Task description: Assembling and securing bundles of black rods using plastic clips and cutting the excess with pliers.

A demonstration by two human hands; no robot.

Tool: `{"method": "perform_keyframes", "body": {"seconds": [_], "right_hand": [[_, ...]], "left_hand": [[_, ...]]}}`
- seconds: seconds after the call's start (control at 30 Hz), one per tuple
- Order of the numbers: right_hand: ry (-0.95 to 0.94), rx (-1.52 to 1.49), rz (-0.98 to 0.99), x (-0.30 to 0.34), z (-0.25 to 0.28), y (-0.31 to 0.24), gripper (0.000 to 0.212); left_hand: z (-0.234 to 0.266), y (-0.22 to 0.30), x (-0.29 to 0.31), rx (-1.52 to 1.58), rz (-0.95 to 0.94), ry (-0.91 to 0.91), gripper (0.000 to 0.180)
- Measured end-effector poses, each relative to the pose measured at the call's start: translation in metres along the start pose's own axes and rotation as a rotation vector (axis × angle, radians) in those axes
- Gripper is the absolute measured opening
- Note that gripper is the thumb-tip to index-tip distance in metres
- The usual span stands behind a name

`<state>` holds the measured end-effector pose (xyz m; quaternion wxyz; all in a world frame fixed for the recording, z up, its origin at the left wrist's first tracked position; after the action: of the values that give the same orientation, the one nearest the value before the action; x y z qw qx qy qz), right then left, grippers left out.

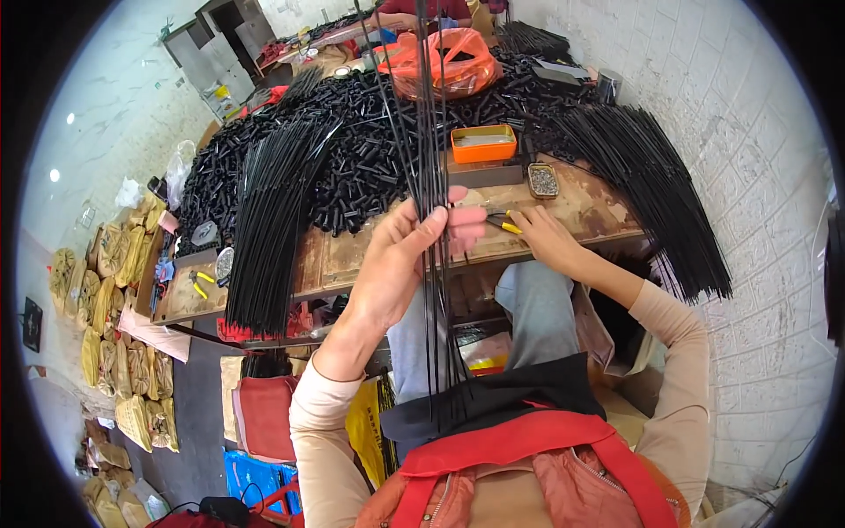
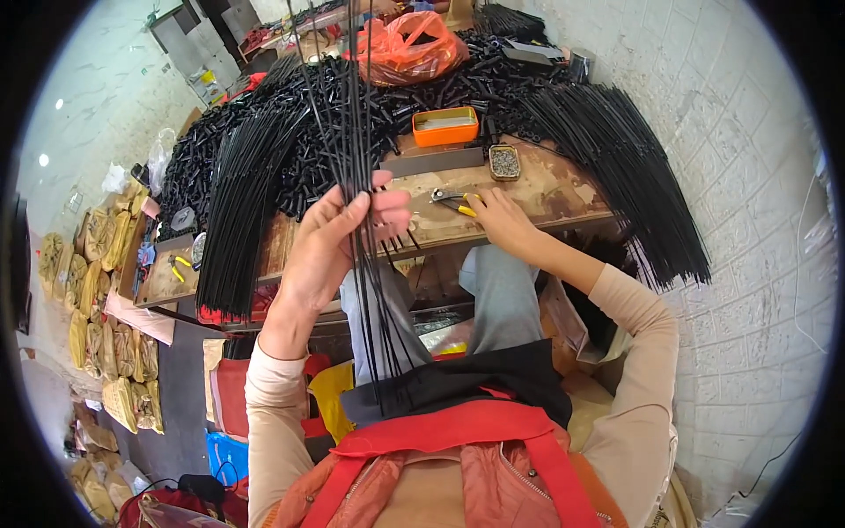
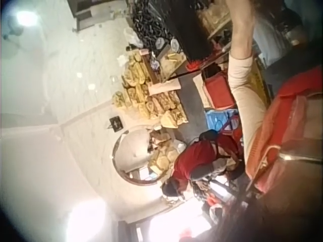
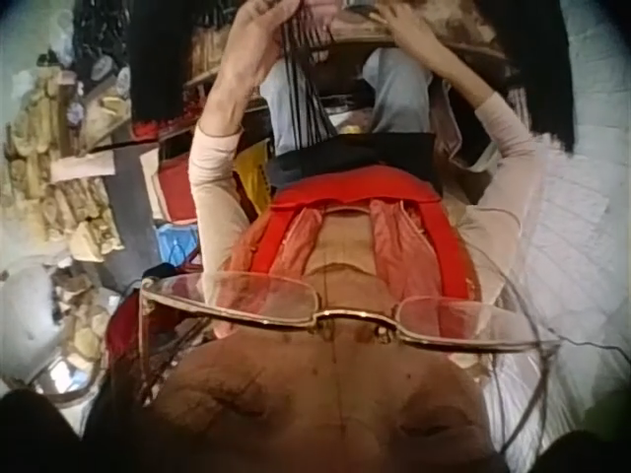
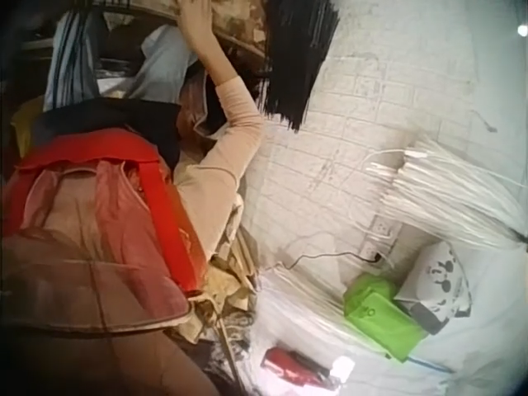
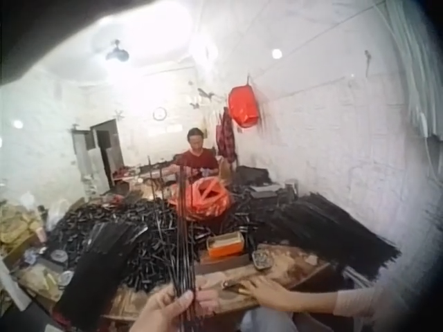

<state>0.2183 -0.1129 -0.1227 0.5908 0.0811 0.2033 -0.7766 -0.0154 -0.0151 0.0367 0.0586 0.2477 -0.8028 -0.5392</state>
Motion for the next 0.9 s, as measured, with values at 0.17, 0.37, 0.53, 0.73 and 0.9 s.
{"method": "perform_keyframes", "body": {"seconds": [0.17,0.37,0.53,0.73,0.9], "right_hand": [[-0.037,0.228,0.021,-0.019,0.045,0.012,0.048],[-0.374,-1.668,-0.003,-0.129,0.147,-0.087,0.052],[-0.622,-1.824,-0.043,-0.129,0.132,-0.106,0.033],[-0.597,-1.648,-0.04,-0.13,0.15,-0.11,0.042],[-0.789,-1.708,-0.131,-0.104,0.147,-0.119,0.043]], "left_hand": [[-0.007,-0.013,0.003,0.027,0.139,-0.063,0.035],[-0.004,-0.016,-0.046,0.039,0.153,-0.084,0.033],[0.01,-0.031,-0.022,0.115,0.144,-0.024,0.036],[0.003,-0.019,-0.035,0.143,0.144,-0.198,0.037],[-0.011,-0.032,-0.005,0.156,0.204,-0.132,0.04]]}}
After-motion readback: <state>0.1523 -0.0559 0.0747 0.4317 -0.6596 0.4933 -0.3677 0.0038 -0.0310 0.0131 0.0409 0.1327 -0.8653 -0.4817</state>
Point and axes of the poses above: each hand's wrist, its own x-axis away from the middle knuckle, its own z-axis out of the back of the hand, y = z × x, the point moved 4 cm from there along -x, towards the middle knuckle, and after that the axes turned 7 degrees about -z, right-handed, at the moved point
